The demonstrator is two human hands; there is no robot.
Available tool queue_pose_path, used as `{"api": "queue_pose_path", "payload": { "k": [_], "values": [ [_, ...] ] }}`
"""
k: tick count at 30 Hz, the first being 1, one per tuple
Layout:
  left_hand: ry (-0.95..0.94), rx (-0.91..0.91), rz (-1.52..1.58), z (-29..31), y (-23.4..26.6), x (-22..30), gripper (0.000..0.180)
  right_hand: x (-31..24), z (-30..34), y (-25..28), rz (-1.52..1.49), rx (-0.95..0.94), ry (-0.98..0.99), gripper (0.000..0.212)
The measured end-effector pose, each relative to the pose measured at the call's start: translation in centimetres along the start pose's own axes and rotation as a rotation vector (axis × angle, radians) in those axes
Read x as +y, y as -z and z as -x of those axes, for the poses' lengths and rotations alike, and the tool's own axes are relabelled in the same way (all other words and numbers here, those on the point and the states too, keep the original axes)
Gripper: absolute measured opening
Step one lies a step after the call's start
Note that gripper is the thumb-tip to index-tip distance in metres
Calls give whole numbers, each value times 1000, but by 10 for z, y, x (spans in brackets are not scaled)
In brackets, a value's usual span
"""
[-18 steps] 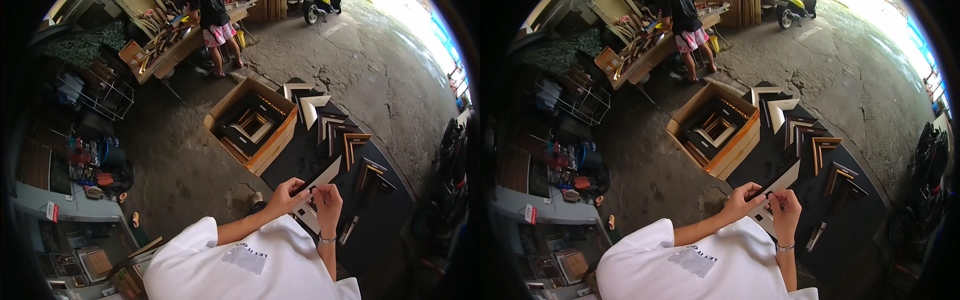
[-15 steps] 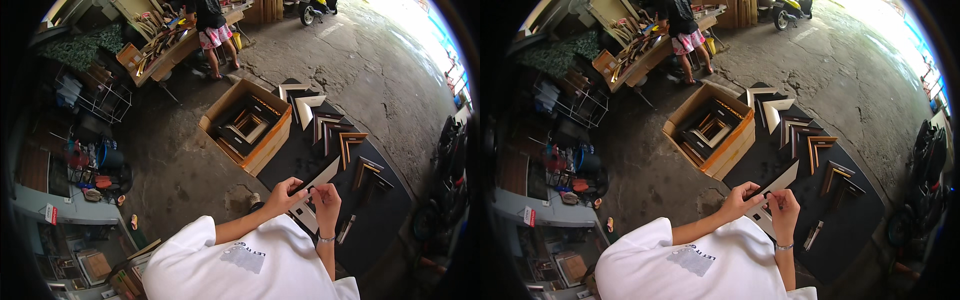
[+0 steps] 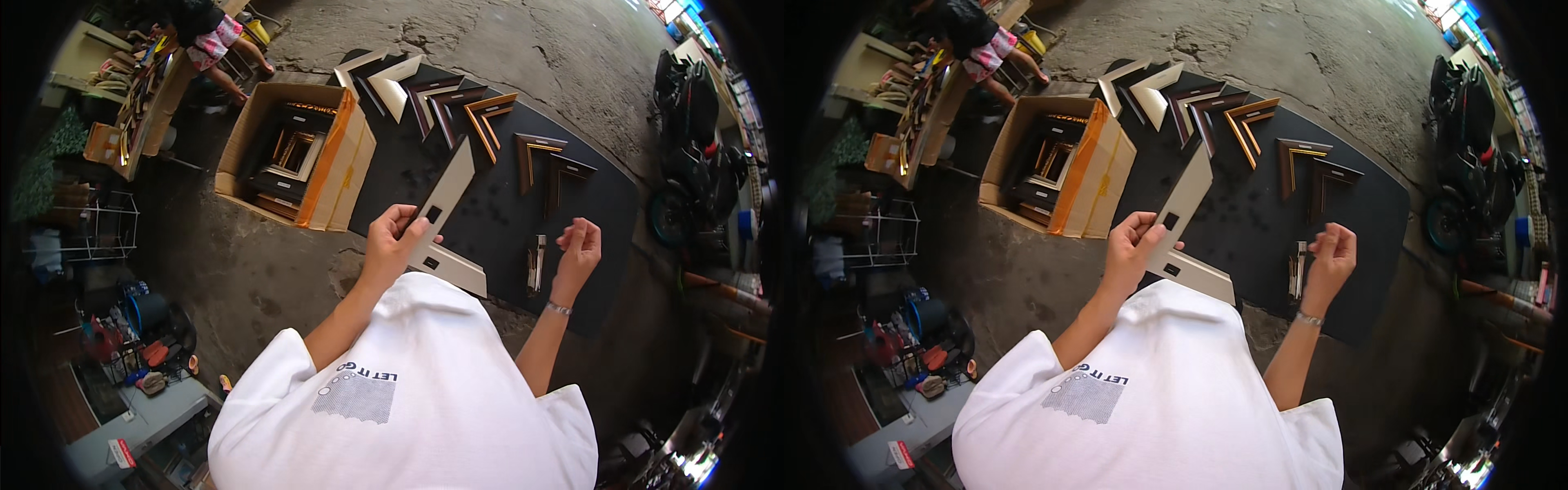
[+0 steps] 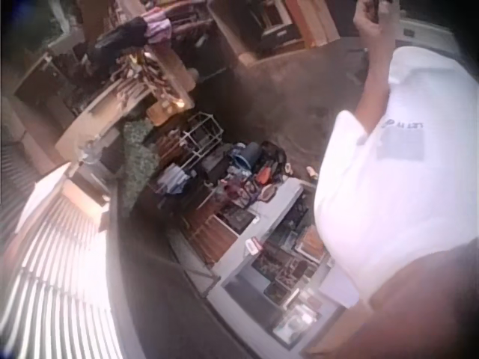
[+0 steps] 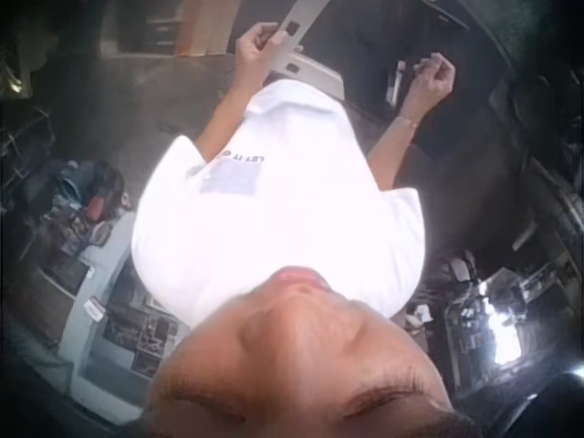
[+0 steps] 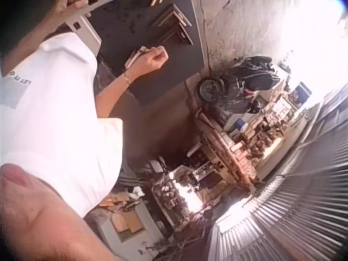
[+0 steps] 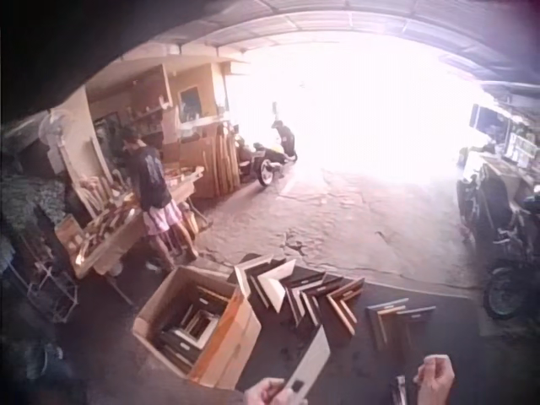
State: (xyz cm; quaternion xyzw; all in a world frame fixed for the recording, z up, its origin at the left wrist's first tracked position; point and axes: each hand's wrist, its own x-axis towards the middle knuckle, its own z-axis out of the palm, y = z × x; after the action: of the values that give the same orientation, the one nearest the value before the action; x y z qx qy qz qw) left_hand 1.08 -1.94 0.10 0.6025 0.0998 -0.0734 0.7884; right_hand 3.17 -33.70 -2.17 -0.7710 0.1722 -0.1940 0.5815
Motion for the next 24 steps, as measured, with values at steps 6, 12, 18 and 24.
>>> {"api": "queue_pose_path", "payload": {
  "k": [6, 12, 18, 24],
  "values": [
    [32, -46, -55, 1, 8, 0, 27, 171, 29, 46, 1097, -353, -280, 65],
    [46, -60, -62, 11, 5, 4, 27, 182, 19, 42, 1117, -440, -373, 47],
    [65, -69, -56, 17, 10, 2, 28, 209, -6, 48, 887, -582, -395, 56],
    [65, -52, -84, 17, 17, 0, 28, 177, -2, 52, 580, -532, -436, 62]
  ]
}}
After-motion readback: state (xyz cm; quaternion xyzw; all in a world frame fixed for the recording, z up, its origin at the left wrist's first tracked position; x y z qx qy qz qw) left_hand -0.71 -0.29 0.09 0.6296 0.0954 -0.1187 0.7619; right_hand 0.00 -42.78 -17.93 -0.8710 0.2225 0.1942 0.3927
